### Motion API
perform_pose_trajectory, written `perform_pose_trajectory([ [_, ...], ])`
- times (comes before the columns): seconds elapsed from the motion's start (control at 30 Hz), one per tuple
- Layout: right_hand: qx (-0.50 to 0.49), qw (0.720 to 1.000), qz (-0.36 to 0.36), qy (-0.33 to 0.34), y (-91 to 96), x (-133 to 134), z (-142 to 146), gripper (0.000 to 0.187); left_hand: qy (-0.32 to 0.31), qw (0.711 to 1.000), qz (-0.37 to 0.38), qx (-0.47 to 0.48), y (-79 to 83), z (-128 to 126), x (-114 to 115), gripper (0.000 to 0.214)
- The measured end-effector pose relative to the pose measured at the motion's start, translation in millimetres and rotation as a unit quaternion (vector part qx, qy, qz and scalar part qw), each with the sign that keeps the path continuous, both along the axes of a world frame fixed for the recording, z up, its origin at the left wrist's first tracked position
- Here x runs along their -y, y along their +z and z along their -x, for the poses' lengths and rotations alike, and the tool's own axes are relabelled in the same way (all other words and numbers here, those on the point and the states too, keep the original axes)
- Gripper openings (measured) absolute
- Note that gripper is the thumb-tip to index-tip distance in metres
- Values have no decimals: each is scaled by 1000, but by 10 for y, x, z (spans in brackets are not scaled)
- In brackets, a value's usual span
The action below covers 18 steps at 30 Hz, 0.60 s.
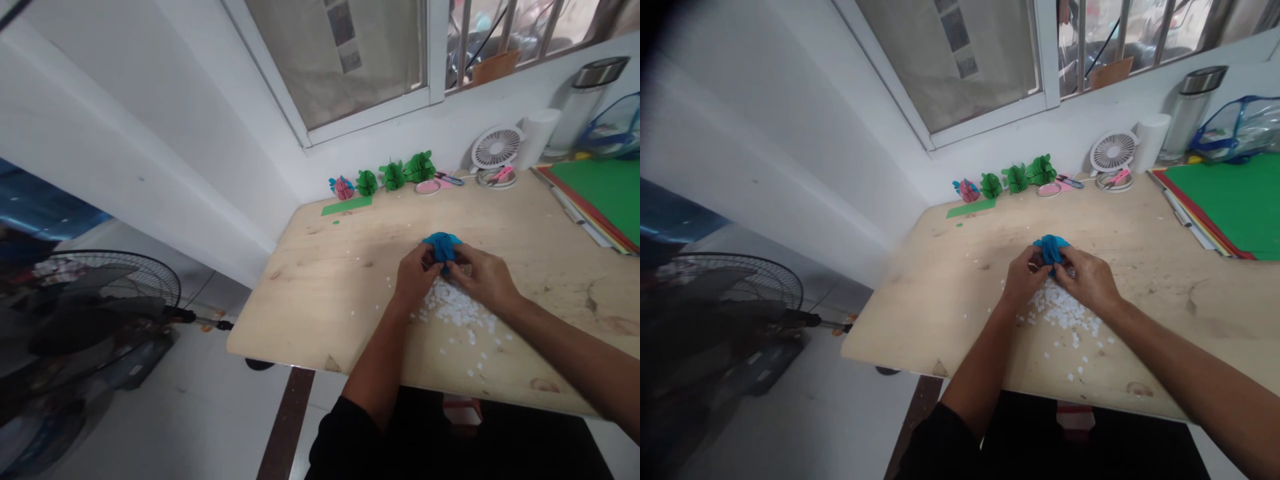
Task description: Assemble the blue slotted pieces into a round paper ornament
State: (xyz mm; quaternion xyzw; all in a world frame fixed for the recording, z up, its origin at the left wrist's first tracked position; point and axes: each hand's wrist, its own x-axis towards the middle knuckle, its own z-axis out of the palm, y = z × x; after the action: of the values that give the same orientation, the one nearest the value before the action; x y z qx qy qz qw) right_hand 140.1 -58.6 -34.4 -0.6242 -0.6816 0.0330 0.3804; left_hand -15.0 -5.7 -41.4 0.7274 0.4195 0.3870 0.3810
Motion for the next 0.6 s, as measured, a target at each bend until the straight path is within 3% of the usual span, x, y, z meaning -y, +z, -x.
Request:
perform_pose_trajectory([
  [0.6, -21, 1000, 10, 14, -34, -27, -76, 33, -55, 998, 20, 25, -44, 66, -57, 31],
])
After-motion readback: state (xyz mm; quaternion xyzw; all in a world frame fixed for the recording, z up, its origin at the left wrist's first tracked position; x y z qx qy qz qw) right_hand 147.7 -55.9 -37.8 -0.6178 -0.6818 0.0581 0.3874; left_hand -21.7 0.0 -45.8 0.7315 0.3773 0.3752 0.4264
